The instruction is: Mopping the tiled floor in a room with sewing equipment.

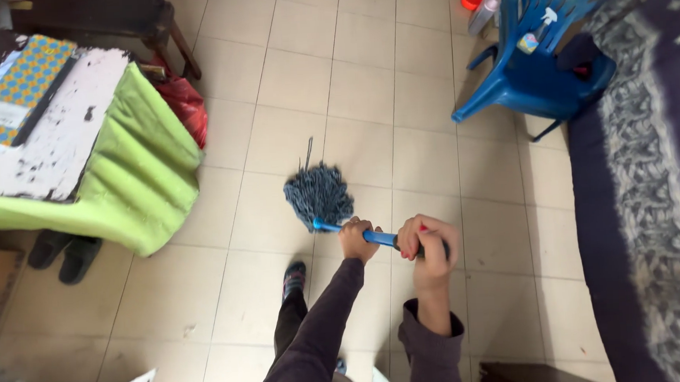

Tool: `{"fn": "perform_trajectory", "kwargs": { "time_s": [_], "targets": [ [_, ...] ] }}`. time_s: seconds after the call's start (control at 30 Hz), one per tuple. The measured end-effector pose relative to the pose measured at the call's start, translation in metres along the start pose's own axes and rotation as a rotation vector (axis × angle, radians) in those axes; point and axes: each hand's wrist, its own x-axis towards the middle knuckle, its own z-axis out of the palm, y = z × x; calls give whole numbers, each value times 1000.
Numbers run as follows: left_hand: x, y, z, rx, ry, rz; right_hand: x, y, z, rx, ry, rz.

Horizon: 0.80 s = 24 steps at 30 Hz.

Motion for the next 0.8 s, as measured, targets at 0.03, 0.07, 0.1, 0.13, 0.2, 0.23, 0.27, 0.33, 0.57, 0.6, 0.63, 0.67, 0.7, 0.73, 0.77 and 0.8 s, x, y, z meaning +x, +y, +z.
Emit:
{"fn": "perform_trajectory", "kwargs": {
  "time_s": [0.03,0.07,0.1,0.13,0.2,0.23,0.27,0.33,0.57,0.6,0.63,0.67,0.7,0.73,0.77,0.8],
  "targets": [
    [-16,1,-4,2,-1,1,-10,-8,1,2,2,0],
    [-26,3,-5,-18,24,60,-16,-15,1,-9,12,11],
    [-34,4,-6,-39,49,119,-20,-23,2,-20,22,22],
    [-42,5,-7,-37,53,121,-25,-26,3,-19,19,19],
    [-58,8,-7,-70,58,116,-31,-33,3,-25,77,69],
    [-61,7,-6,-69,61,116,-34,-33,3,-23,74,69],
    [-64,6,-5,-88,68,116,-38,-32,3,-23,69,51],
    [-64,1,2,-112,74,117,-40,-28,4,-27,67,32],
    [-12,-6,23,-215,141,287,-26,7,0,58,160,-211],
    [-1,-9,25,-233,140,300,-22,8,6,16,155,-252],
    [11,-15,31,-231,140,287,-17,15,8,14,152,-239],
    [26,-21,38,-233,154,319,-11,23,10,-10,145,-218],
    [42,-28,45,-236,169,350,-3,31,12,-34,139,-197],
    [56,-35,53,-238,163,341,9,40,12,-39,142,-188],
    [70,-42,61,-211,162,325,21,50,12,-69,130,-227],
    [89,-51,70,-183,165,314,36,61,12,-96,115,-272]
  ]
}}
